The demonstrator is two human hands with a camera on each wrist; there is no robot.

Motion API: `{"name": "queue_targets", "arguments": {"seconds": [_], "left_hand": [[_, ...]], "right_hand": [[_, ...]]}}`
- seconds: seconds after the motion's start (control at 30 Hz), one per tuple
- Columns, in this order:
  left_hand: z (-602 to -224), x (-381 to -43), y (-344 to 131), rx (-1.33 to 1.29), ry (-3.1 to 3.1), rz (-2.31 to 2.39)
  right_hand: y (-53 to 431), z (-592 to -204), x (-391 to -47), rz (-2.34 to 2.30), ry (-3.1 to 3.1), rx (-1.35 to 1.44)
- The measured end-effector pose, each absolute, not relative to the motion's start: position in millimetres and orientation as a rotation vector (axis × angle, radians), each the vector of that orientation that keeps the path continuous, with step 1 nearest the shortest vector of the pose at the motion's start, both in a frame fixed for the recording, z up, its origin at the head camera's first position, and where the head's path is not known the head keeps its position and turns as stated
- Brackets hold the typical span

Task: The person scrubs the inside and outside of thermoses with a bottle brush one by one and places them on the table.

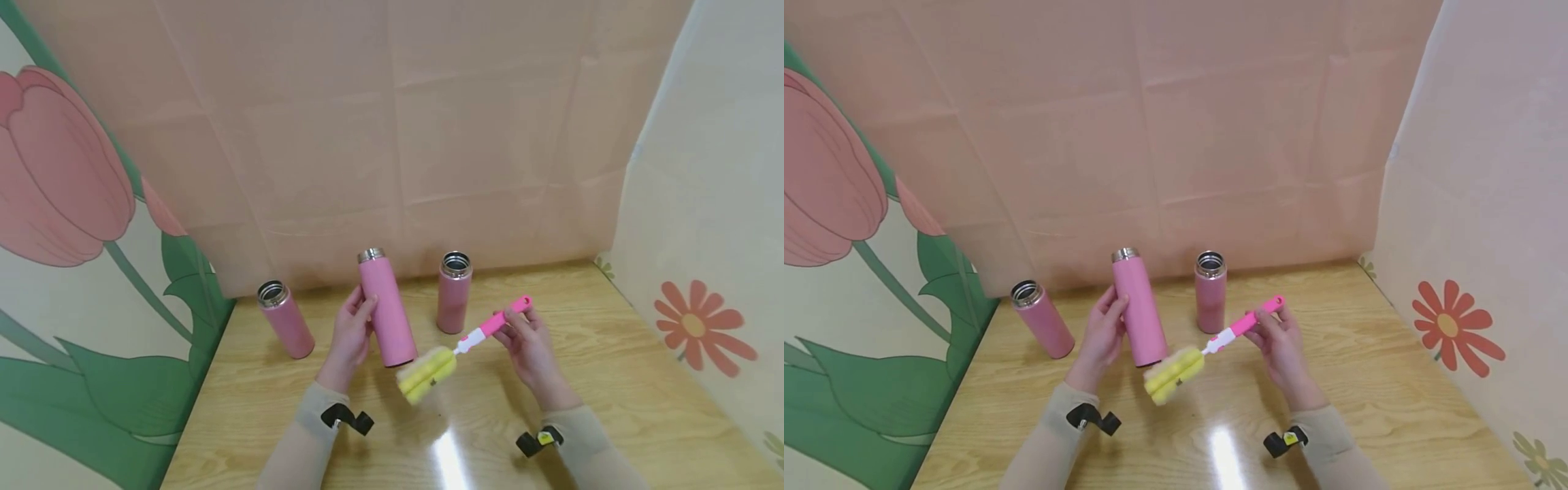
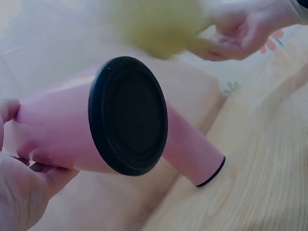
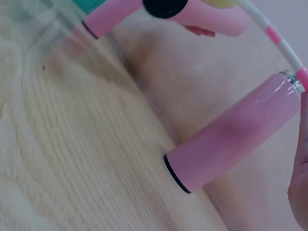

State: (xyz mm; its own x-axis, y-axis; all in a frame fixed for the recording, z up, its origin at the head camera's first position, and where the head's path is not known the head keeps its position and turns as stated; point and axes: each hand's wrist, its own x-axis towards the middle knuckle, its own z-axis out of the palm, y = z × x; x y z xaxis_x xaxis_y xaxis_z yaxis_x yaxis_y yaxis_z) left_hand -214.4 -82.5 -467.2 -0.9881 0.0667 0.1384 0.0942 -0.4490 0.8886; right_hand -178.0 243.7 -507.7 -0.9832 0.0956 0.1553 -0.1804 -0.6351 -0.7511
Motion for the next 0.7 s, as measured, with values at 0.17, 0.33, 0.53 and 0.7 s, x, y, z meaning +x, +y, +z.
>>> {"name": "queue_targets", "arguments": {"seconds": [0.17, 0.33, 0.53, 0.7], "left_hand": [[-465, -216, -82, -0.202, -1.596, -2.657], [-461, -216, -81, -0.199, -1.556, -2.660], [-457, -216, -80, -0.202, -1.536, -2.658], [-458, -216, -79, -0.203, -1.523, -2.642]], "right_hand": [[247, -509, -176, 2.657, -1.385, 0.229], [243, -511, -175, 2.660, -1.352, 0.255], [237, -515, -170, 2.661, -1.283, 0.306], [235, -518, -168, 2.680, -1.180, 0.358]]}}
